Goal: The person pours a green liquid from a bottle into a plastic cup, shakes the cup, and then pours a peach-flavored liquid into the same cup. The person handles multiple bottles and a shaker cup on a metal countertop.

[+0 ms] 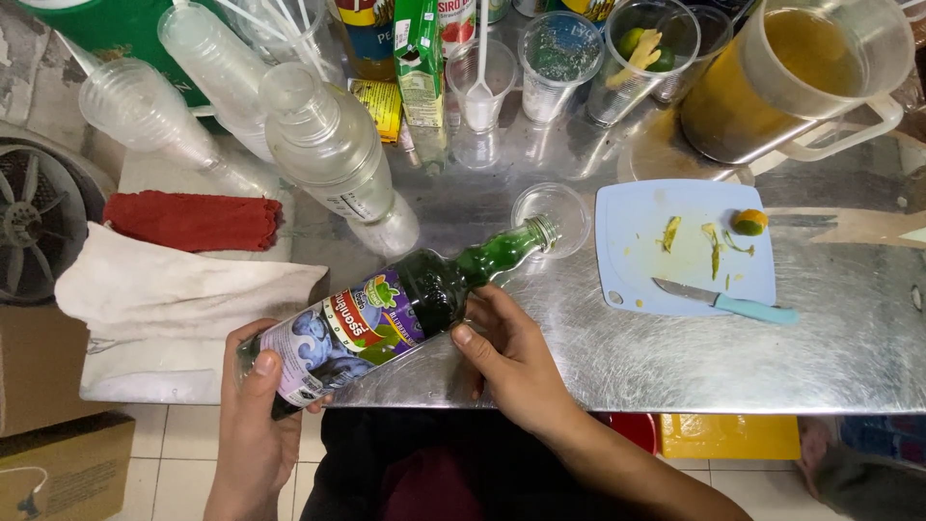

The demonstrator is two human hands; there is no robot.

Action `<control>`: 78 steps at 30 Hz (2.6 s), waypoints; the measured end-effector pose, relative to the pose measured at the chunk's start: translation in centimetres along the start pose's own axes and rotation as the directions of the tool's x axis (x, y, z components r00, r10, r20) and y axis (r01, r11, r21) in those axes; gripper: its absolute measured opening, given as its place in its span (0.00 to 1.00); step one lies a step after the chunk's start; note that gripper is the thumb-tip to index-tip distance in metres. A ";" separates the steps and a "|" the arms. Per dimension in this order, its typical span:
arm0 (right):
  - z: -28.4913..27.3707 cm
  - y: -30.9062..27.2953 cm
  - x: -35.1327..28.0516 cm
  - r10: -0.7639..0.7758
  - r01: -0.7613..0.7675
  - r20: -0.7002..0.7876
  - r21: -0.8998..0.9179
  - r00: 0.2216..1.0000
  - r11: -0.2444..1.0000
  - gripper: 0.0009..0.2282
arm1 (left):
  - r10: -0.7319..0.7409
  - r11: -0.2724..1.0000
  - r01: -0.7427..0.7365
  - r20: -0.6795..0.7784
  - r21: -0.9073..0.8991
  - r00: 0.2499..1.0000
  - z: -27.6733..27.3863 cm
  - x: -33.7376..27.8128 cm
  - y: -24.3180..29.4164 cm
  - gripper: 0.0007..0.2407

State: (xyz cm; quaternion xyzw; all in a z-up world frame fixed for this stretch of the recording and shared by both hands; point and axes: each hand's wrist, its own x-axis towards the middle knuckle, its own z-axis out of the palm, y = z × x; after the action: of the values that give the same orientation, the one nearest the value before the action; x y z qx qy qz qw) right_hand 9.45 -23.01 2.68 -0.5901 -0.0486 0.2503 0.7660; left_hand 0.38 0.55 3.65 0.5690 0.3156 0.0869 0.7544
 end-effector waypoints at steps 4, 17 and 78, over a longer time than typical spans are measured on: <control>0.0 -0.1 0.0 -0.008 0.008 0.002 -0.003 1.000 1.000 0.19 | -0.005 1.000 0.005 0.004 -0.008 1.000 -0.2 0.1 -0.1 0.21; 0.0 -0.1 -0.1 -0.009 0.009 0.002 0.007 1.000 1.000 0.19 | 0.045 0.999 -0.045 0.035 -0.013 0.998 -0.3 0.3 -0.7 0.21; -2.5 -28.7 2.9 -0.226 0.006 0.048 -0.983 0.973 -0.182 0.21 | 0.897 0.442 -0.897 -0.017 0.017 0.442 11.7 -0.1 -8.5 0.28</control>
State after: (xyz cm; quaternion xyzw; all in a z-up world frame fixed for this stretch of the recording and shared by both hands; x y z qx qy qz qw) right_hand 22.24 -29.04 27.94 -0.9733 -0.2207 0.0094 0.0626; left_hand 5.15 -11.76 -2.25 0.6509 -0.0232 0.4780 0.5893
